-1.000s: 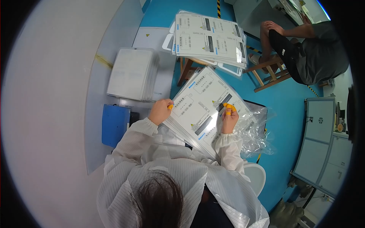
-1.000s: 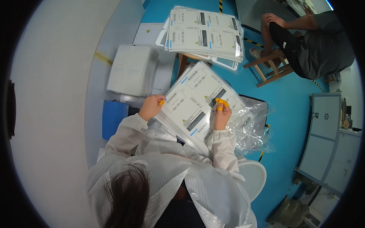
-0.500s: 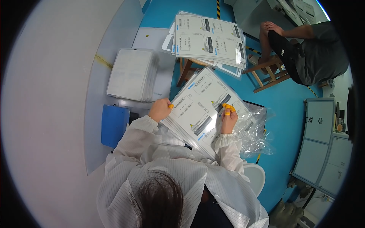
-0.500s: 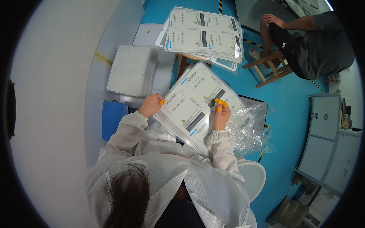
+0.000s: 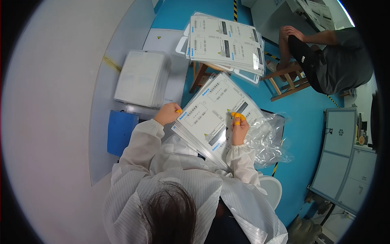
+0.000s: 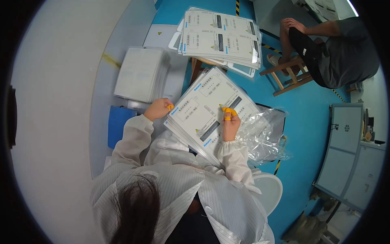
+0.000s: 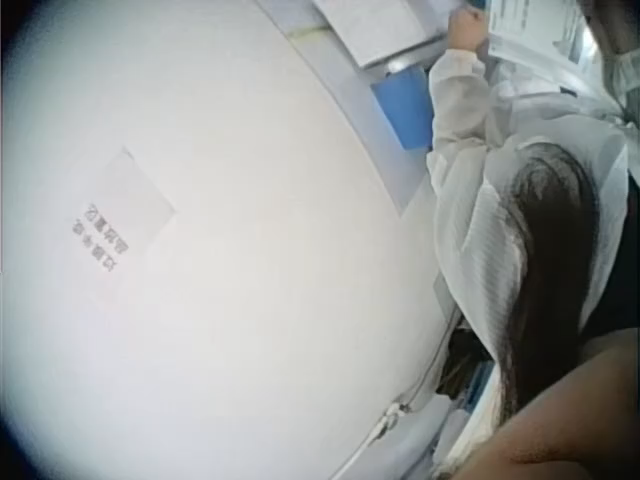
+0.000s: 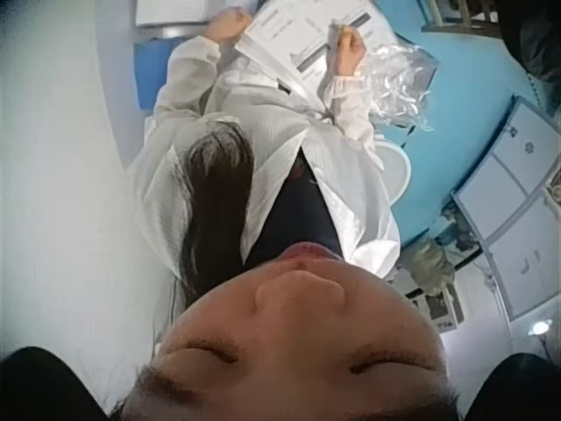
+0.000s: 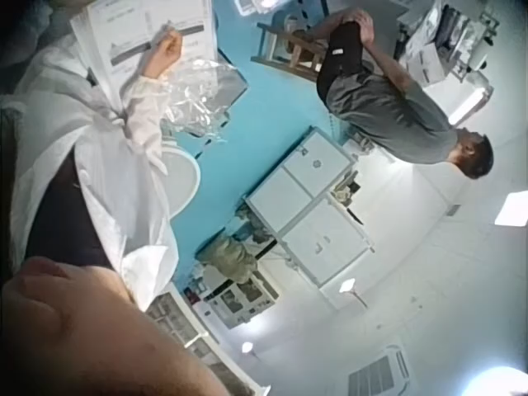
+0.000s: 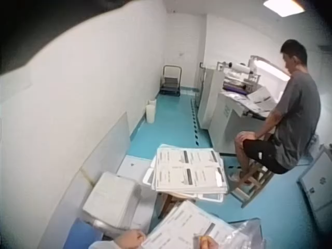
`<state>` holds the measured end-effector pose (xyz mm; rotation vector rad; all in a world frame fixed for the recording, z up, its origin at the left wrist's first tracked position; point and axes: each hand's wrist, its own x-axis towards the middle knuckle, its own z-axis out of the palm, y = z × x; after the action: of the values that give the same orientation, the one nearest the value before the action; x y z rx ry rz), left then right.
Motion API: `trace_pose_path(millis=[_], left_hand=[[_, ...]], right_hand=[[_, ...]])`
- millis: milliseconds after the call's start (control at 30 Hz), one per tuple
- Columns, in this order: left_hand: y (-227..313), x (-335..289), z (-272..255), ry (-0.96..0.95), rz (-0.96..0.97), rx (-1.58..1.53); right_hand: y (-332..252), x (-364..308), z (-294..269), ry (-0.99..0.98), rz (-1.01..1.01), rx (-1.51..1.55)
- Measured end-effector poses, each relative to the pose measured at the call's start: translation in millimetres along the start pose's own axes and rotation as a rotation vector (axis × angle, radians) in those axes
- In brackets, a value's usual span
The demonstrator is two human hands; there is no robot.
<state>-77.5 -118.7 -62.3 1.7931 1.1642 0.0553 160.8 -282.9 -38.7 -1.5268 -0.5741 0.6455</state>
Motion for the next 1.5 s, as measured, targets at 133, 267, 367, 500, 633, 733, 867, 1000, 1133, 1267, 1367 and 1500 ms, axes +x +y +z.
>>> trace_pose_path(millis=[133,267,367,500,633,733,867,1000,1133,1267,1367,1500], left_hand=[[7,-6,-12,-0.093,-0.035,-0.203],[39,-26,-26,-0.118,-0.107,-0.460],[35,-25,-20,-0.168,-0.041,-0.469],[32,-26,-13,-0.119,-0.009,-0.451],[24,-27,-14,-0.157,0.057,-0.449],[25,-30,-14,-0.151,0.065,-0.438],[22,-30,-9,-0.108,-0.020,-0.479],[28,-28,-12,-0.098,-0.014,-0.458],[30,-34,-14,-0.143,0.012,-0.366],[36,-35,-17,-0.151,-0.055,-0.409],[27,-30,-11,-0.129,-0.008,-0.428],[26,-31,-13,-0.178,0.011,-0.341]], right_hand=[[0,-15,17,-0.085,0.011,0.015],[-4,-26,34,-0.188,0.026,-0.063],[-8,-31,53,-0.404,-0.066,-0.307],[-30,-50,98,-0.575,-0.234,-0.582],[-9,-41,105,-0.492,-0.300,-0.639],[0,-18,88,-0.292,-0.138,-0.515],[-18,-32,94,-0.345,-0.134,-0.458],[-14,-55,107,-0.589,-0.290,-0.594],[2,-31,95,-0.385,-0.140,-0.530],[-4,-29,92,-0.427,-0.225,-0.524],[-8,-54,102,-0.576,-0.239,-0.630],[4,-42,95,-0.514,-0.255,-0.621]])
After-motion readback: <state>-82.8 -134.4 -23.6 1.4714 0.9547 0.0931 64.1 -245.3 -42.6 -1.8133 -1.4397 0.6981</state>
